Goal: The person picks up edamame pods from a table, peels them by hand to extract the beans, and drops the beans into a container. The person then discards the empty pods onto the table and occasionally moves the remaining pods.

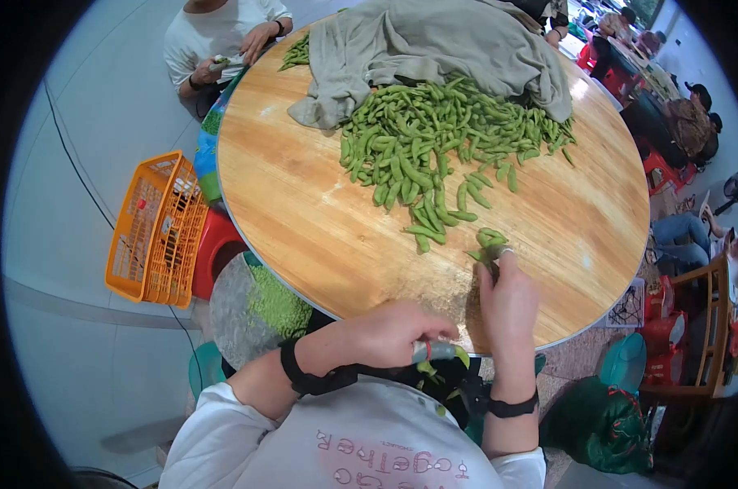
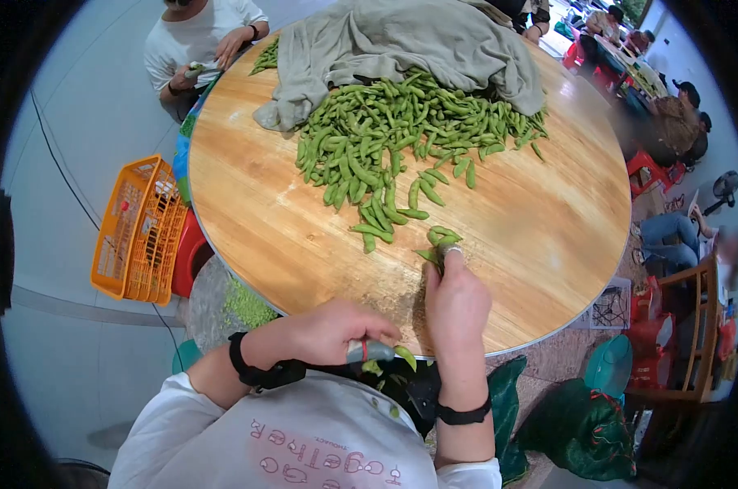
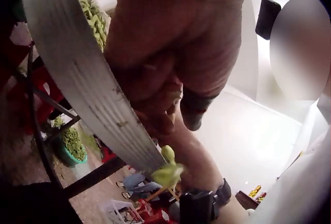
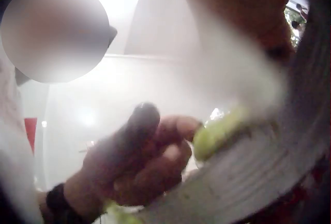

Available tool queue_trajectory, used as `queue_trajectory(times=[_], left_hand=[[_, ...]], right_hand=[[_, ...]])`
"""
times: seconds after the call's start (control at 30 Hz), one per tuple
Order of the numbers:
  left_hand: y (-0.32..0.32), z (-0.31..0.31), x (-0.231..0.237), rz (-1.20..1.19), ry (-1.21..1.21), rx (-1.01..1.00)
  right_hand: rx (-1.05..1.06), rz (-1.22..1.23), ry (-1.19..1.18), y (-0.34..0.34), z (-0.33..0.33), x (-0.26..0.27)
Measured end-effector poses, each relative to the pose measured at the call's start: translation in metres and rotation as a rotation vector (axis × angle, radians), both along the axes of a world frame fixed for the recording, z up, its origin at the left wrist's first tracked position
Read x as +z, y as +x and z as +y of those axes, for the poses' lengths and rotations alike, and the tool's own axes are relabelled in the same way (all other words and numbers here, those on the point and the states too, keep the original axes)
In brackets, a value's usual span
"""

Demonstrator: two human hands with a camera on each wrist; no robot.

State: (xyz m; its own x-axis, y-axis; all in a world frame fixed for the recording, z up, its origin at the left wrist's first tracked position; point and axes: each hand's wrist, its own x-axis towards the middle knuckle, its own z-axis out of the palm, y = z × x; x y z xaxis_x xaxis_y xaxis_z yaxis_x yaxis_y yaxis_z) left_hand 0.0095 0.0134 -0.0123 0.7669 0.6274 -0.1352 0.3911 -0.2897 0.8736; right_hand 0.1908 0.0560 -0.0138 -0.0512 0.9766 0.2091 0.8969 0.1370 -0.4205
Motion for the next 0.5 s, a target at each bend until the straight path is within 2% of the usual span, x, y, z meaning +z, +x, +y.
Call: queue_trajectory(times=[0.07,0.1,0.13,0.17,0.2,0.23,0.27,0.3,0.33,0.37,0.4,0.43,0.5], left_hand=[[0.0,0.001,-0.004,-0.133,-0.064,0.305],[-0.001,0.003,-0.006,-0.131,-0.062,0.295],[-0.001,0.004,-0.007,-0.234,-0.087,0.442],[-0.002,0.005,-0.008,-0.336,-0.113,0.59],[-0.001,0.008,-0.009,-0.336,-0.113,0.586],[0.001,0.011,-0.009,-0.49,-0.149,0.634],[0.003,0.011,-0.01,-0.647,-0.192,0.684],[0.002,0.011,-0.007,-0.646,-0.196,0.686],[0.001,0.012,0.0,-0.729,-0.399,0.635],[0.0,0.012,0.004,-0.808,-0.602,0.578],[0.0,0.011,0.0,-0.81,-0.605,0.579],[-0.001,0.01,-0.007,-0.837,-0.584,0.592],[-0.003,0.01,-0.014,-0.86,-0.562,0.609]], right_hand=[[-0.068,-0.115,0.035,-0.007,0.004,-0.01],[-0.07,-0.112,0.034,-0.009,0.003,-0.006],[-0.078,-0.111,0.033,-0.006,0.003,-0.01],[0.029,0.083,0.08,0.0,0.004,-0.017],[0.139,0.277,0.128,-0.001,0.004,-0.015],[0.138,0.276,0.128,-0.001,0.001,-0.011],[0.126,0.762,-0.262,0.001,-0.005,-0.003],[0.103,1.24,-0.661,-0.001,-0.01,0.007],[0.102,1.241,-0.664,-0.006,-0.014,0.011],[0.101,1.398,-0.779,-0.012,-0.018,0.015],[0.096,1.552,-0.897,-0.015,-0.021,0.016],[0.179,1.515,-0.918,-0.01,-0.023,0.013],[0.194,1.484,-0.891,-0.015,-0.03,0.017]])
